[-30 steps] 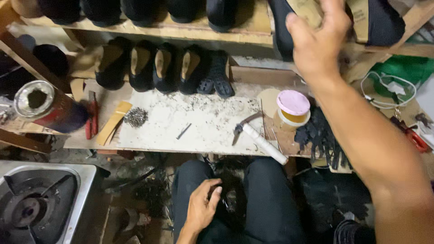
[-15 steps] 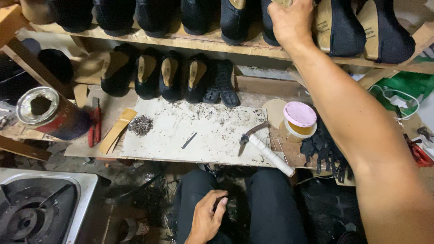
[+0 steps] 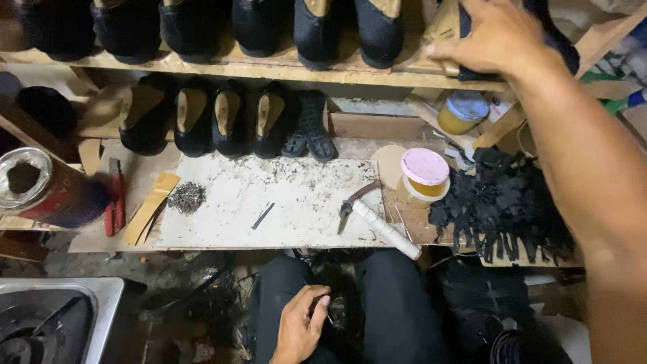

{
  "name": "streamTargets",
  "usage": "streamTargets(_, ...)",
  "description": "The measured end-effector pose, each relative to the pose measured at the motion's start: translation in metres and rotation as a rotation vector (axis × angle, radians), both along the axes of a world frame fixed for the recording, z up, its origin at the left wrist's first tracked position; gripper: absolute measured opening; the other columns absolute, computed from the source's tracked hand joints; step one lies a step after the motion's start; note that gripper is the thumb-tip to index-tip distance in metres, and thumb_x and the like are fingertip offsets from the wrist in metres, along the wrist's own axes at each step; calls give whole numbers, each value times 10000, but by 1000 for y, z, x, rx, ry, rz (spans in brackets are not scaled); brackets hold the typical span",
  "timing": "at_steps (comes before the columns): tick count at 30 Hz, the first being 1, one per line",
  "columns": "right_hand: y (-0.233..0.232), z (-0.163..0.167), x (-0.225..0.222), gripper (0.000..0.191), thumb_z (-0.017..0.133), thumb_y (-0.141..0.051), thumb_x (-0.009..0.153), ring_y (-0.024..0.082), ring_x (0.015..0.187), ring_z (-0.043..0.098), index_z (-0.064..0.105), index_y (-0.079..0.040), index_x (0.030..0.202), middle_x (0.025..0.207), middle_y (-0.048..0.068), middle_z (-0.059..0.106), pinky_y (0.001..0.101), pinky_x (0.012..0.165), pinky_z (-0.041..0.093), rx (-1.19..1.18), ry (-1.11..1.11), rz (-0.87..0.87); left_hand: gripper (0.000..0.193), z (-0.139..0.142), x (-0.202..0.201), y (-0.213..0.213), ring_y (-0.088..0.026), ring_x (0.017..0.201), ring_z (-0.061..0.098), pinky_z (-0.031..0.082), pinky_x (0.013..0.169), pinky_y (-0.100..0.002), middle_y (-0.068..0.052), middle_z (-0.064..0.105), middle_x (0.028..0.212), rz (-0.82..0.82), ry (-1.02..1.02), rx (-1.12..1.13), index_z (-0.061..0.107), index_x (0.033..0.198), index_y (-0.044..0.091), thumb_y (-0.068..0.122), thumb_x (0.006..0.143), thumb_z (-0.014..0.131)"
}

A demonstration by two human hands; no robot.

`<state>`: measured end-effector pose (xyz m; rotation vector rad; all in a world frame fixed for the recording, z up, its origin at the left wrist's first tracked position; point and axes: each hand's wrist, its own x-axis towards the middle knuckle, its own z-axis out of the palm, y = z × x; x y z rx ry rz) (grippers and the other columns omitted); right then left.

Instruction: The person sits at a workbench and attaches a rubber sole to a black shoe upper held on a wooden last. They hammer the sole edge to seat it, trim excess material with a small blade, press and align the sole by hand, and continue hammering around the shoe to secure the bond.

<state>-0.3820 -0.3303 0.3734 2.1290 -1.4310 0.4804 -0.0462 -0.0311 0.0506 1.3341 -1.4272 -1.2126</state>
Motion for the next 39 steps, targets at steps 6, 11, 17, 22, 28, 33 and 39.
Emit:
streamTargets(6, 15, 6, -6, 748, 827, -445, 759, 357, 1184, 677, 666, -72, 1386, 1297, 216, 703, 434, 1027, 515, 308, -429, -249, 201, 1, -7, 2, -197, 698, 679, 535, 628, -308, -80, 750, 961, -15, -63, -25, 729, 1056, 38, 173, 925, 660)
streamTargets(11, 73, -3, -17, 710, 749, -399, 839, 208, 1296, 611, 598, -30, 1427, 1404, 135, 656, 343, 1145, 460, 201, -828, 172, 213, 2, -9, 9, -207, 704, 686, 547, 654, -305, -84, 749, 973, -29, -97, -28, 725, 1066, 41, 183, 924, 655)
streamTargets(17, 234, -112, -28, 889, 702, -363, 833, 281, 1555, 401, 417, 66, 1559, 1654, 185, 400, 406, 1335, 291, 474, -1276, 600, 278, -8, -13, 8, -221, 960, 731, 560, 844, -309, -106, 770, 1074, -64, -13, -39, 701, 1161, 42, 199, 932, 684)
streamTargets(22, 359, -226, 26, 1036, 645, -486, 712, 416, 1241, 585, 384, 104, 1523, 1429, 341, 525, 492, 1019, 488, 1054, -2117, 345, 970, -4, -32, 4, -262, 1459, 438, 366, 1188, -389, -148, 424, 1584, -255, 879, 46, 300, 1579, 83, 379, 824, 834)
streamTargets(28, 402, -324, 76, 664, 526, -374, 887, 283, 1141, 709, 525, 1, 1434, 1312, 179, 706, 407, 947, 592, 1649, -2481, -356, 885, 8, -33, 29, -329, 1353, 571, 462, 1186, -486, -185, 585, 1385, -325, 1359, 264, 425, 1403, -32, 355, 752, 884)
streamTargets(33, 351, -314, 44, 442, 675, -80, 925, 180, 1063, 700, 631, 13, 1355, 1190, 155, 754, 324, 941, 572, 1200, -1431, 36, 649, -25, -38, 45, -248, 951, 686, 566, 894, -425, -124, 692, 1076, -55, 989, 430, 550, 1298, 3, 159, 729, 821)
streamTargets(39, 233, -254, 64, 349, 648, -114, 961, 143, 1061, 699, 663, 28, 1279, 1182, 101, 748, 297, 958, 556, 1139, -1151, 188, 569, -61, -44, 45, -201, 940, 691, 568, 880, -364, -90, 694, 1054, 151, 895, 467, 553, 1283, 26, 97, 765, 777)
